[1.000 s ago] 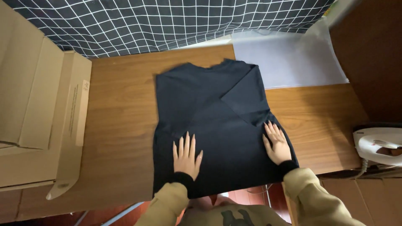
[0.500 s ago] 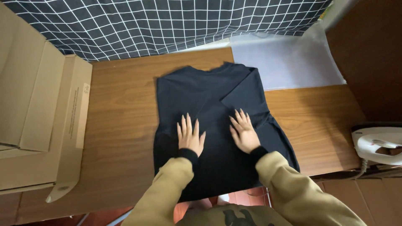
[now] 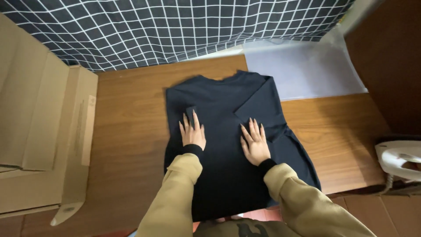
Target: The person unpacks a black t-shirt from a plastic bag on a wooden table, unfolds it, and smooths it out. They then place the t-shirt on a metal hanger and hang it on a clothing rack.
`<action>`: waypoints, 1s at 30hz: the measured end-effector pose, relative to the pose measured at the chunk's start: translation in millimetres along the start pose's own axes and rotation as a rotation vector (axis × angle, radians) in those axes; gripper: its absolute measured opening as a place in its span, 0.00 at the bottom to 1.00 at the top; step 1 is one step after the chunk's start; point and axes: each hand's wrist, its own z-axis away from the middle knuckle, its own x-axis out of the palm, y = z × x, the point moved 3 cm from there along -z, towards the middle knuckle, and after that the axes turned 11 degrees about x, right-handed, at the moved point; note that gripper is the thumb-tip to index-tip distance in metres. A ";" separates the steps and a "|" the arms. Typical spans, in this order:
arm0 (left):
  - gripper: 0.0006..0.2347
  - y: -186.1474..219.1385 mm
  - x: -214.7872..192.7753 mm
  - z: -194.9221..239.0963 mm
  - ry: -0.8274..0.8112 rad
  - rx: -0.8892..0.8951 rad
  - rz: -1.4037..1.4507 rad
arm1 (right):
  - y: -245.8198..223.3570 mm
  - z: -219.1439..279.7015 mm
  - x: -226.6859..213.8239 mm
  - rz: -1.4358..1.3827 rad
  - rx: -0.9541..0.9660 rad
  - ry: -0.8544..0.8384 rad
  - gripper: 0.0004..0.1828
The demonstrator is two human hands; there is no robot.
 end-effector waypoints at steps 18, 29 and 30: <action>0.29 -208.6 -56.6 80.6 -0.396 -0.572 -0.187 | -4.4 -3.3 -3.3 -0.014 0.046 -0.010 0.23; 0.21 -135.8 -31.7 0.1 -0.238 0.002 -0.001 | -7.2 -7.4 -0.7 0.067 0.107 0.055 0.23; 0.20 -134.7 -33.9 -1.8 -0.223 -0.030 -0.030 | -6.2 -7.4 1.6 0.105 0.125 0.056 0.23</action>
